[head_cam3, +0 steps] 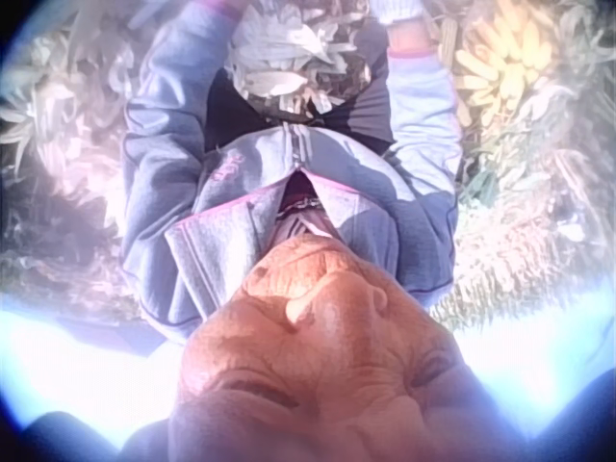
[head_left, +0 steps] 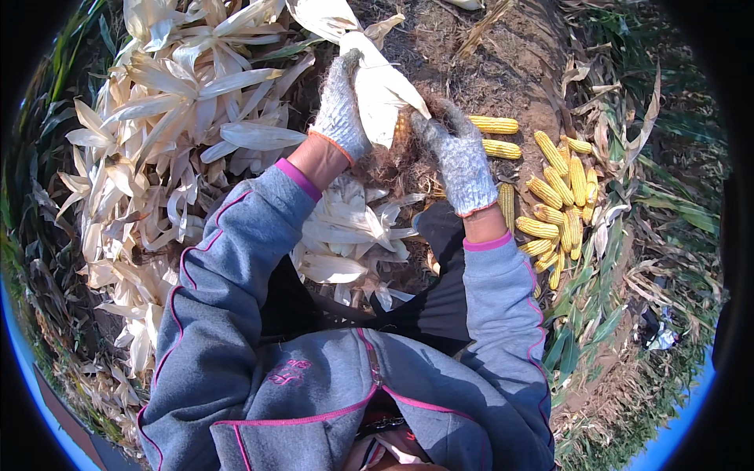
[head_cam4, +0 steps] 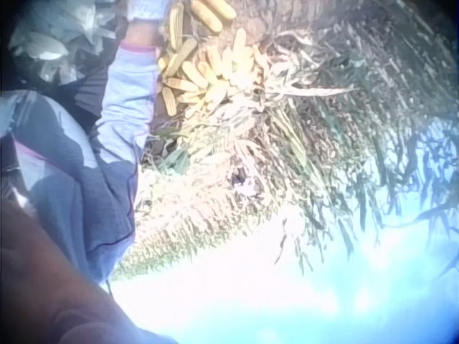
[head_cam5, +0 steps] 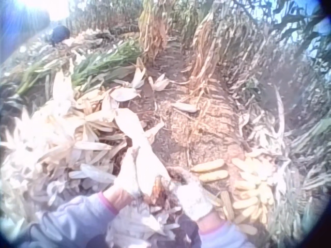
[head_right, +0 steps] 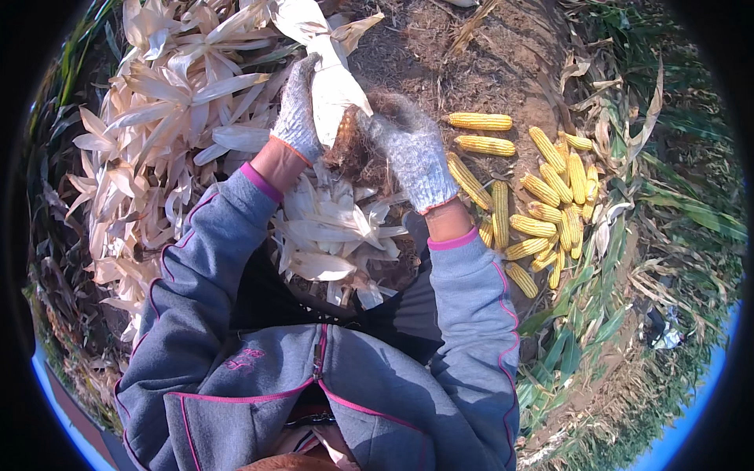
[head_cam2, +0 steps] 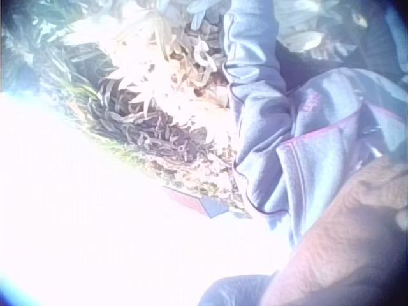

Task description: The person sits on the ground in a cornfield and shucks corn cobs by hand, removing the husks and silk. Shucked cobs are placed in a pile nearby while husks accumulate on the ground.

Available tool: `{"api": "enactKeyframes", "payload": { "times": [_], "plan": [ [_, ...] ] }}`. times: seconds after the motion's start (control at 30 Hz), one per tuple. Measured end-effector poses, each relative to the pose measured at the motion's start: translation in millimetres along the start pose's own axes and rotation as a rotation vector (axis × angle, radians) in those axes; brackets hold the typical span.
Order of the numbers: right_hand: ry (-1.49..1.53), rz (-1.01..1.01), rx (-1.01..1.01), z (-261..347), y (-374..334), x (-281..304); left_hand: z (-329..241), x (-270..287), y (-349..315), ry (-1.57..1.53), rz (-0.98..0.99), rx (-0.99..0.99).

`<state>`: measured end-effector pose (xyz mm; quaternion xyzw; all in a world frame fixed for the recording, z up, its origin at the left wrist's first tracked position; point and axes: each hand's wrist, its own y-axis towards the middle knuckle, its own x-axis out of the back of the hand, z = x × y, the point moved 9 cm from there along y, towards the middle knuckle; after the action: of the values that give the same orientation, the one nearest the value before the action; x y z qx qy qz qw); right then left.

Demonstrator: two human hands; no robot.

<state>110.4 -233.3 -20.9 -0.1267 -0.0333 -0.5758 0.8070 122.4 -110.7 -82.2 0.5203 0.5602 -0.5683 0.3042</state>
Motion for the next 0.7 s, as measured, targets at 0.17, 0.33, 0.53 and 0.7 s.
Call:
{"api": "enactKeyframes", "payload": {
  "times": [0.17,0.33,0.53,0.7],
  "plan": [
    [-0.448,-0.240,0.462,41.4,-10.7,12.7,5.2,-5.2,-4.6,0.379,-0.129,-0.003],
    [-0.551,-0.344,0.517,40.7,-9.8,21.3,2.3,-55.4,-30.1,1.217,0.397,-0.307],
    [0.814,-0.302,-0.154,-34.1,6.0,30.8,15.1,-51.1,-31.3,1.107,0.453,-0.082],
    [0.439,-0.377,0.059,-14.3,10.8,43.4,36.9,-43.7,-23.8,0.767,0.233,0.179]
  ]
}}
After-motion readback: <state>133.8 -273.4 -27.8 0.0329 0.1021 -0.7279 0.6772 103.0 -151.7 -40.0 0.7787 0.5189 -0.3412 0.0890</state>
